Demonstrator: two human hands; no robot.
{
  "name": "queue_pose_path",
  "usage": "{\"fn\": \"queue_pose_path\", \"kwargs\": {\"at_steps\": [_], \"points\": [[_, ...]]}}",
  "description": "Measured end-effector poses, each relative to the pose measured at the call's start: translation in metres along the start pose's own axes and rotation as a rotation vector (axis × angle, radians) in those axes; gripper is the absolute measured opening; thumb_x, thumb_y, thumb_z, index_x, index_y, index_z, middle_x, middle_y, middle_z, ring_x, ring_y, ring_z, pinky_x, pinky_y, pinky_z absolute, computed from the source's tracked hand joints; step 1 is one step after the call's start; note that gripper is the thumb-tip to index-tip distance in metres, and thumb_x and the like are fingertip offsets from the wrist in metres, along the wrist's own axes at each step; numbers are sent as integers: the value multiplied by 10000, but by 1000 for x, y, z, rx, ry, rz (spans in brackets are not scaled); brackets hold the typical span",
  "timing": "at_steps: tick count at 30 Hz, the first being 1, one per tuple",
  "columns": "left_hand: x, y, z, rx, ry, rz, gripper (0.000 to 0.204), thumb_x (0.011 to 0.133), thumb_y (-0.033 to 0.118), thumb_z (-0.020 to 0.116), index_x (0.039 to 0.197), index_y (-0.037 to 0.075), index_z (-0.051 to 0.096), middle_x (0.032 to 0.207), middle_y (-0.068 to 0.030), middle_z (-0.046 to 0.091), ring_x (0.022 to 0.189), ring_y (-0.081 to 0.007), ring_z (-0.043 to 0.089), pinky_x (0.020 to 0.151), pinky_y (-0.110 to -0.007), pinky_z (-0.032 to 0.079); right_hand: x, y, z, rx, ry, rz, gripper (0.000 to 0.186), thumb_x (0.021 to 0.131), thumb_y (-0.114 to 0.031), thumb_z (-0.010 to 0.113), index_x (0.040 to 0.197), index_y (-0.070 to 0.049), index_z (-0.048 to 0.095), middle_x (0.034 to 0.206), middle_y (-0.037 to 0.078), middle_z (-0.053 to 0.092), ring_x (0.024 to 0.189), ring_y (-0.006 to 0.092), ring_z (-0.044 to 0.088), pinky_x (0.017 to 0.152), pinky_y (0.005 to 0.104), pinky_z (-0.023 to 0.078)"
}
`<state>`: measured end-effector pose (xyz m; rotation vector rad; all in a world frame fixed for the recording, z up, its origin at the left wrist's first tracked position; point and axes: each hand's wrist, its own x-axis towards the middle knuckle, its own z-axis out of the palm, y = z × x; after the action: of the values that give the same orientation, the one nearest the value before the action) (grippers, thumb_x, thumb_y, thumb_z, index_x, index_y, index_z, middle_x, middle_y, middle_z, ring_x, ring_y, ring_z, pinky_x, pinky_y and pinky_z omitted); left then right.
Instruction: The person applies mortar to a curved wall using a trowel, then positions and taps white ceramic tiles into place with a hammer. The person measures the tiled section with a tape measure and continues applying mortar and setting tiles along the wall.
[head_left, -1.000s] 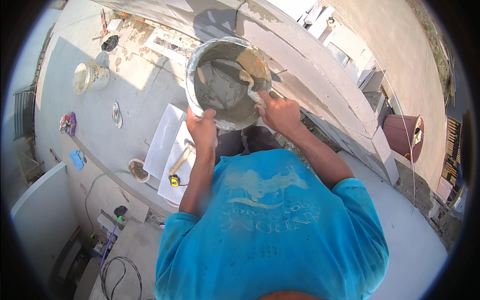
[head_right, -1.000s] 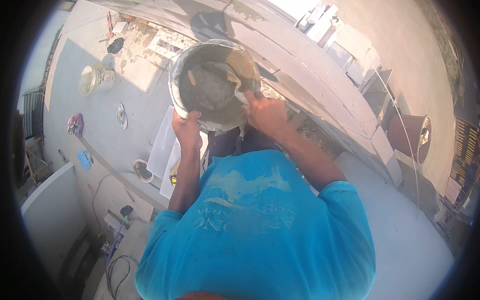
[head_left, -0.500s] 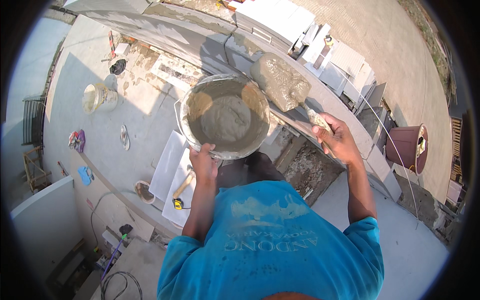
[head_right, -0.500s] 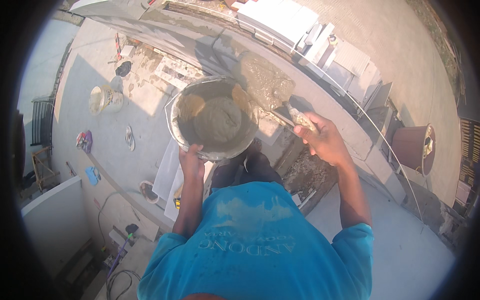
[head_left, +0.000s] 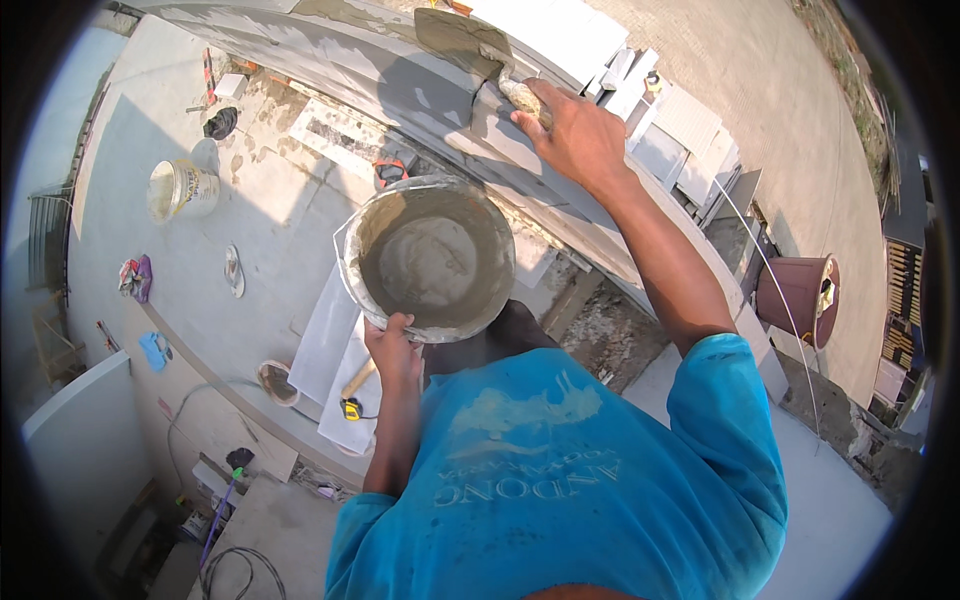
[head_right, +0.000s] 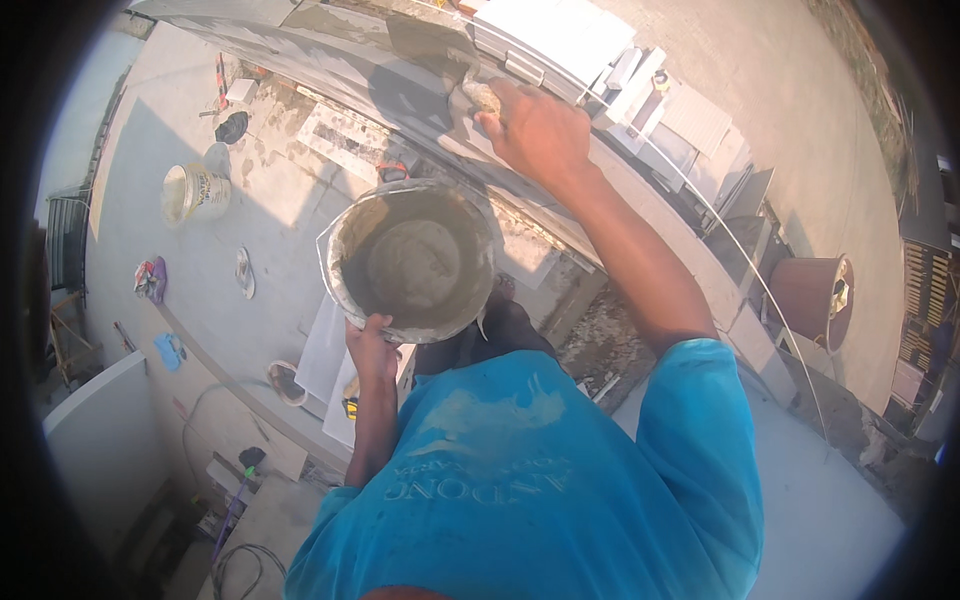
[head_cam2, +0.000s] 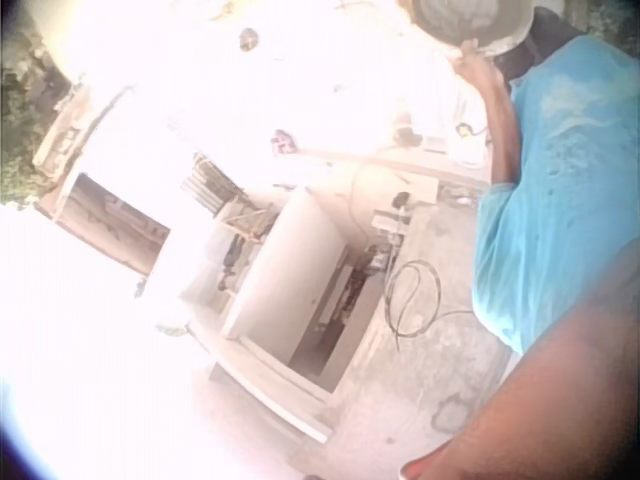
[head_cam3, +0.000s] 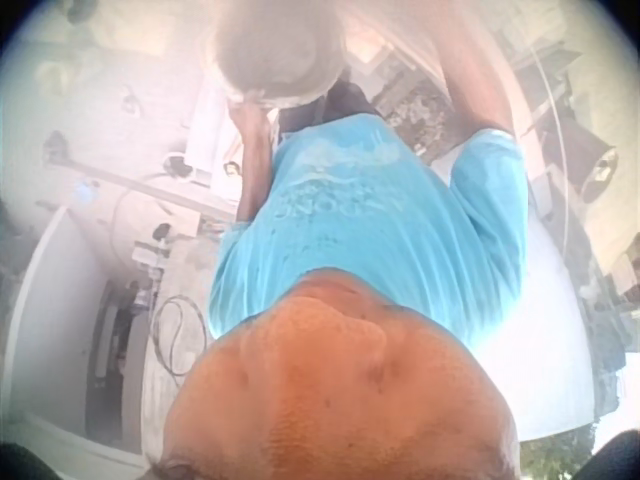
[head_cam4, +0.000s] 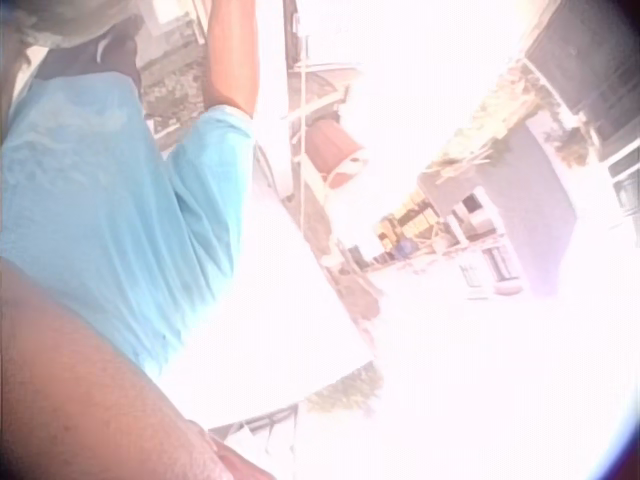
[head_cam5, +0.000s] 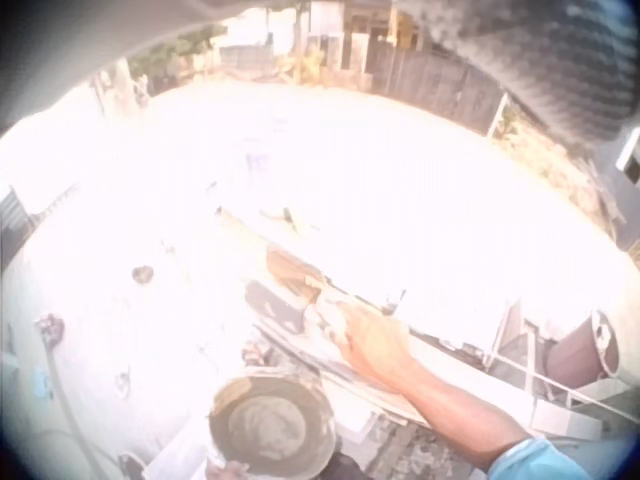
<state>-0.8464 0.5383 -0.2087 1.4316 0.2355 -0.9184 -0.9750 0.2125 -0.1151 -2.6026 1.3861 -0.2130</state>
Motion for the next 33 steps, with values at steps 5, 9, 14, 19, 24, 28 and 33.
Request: {"fn": "queue_pose_path", "kwargs": {"at_steps": [5,9,14,19,24,28,33], "points": [[12,20,-14,77,60,-16,626,757,-70,554,1371,-21,446,1153,-133,594,890,-221,672,609,-320,605,84,-60,16,35,-20,-49,455,961,-499,611,1302,-199,637,962,135,758,897,336,735,745,483,548],[27,24,-27,23,84,19,610,753,-80,550,1356,-33,469,1154,-129,598,923,-217,668,675,-319,602,130,-105,25,36,-54,-18,462,961,-482,614,1342,-222,624,991,139,761,935,349,733,833,504,540],[37,43,-29,33,82,36,587,752,-84,546,1335,-48,488,1168,-133,611,984,-220,657,790,-325,586,110,-86,20,-23,-26,-39,472,973,-505,603,1355,-230,615,992,126,764,902,336,739,824,503,545],[41,51,-26,84,33,48,588,753,-77,545,1338,-52,487,1181,-138,613,1018,-225,653,849,-330,571,-10,-8,-19,-144,-38,25,457,969,-467,617,1369,-248,577,885,102,744,764,312,731,583,439,538],[30,47,-14,117,-11,83,587,752,-71,549,1336,-45,492,1172,-132,614,990,-227,665,817,-335,587,-110,58,-38,-129,-28,91,476,956,-438,651,1386,-250,572,951,99,745,757,340,724,590,455,532],[22,28,-9,139,-85,114,586,748,-75,550,1330,-36,494,1149,-129,622,938,-223,682,753,-331,611,-177,89,-47,-95,30,111,465,950,-423,664,1366,-228,591,968,85,747,770,346,724,625,458,547],[-8,9,19,159,-174,77,581,767,-69,559,1341,-3,501,1122,-104,646,920,-202,681,648,-341,627,-240,91,-66,50,-14,84,460,938,-441,684,1345,-236,621,1053,99,749,812,327,735,652,437,558]]}}
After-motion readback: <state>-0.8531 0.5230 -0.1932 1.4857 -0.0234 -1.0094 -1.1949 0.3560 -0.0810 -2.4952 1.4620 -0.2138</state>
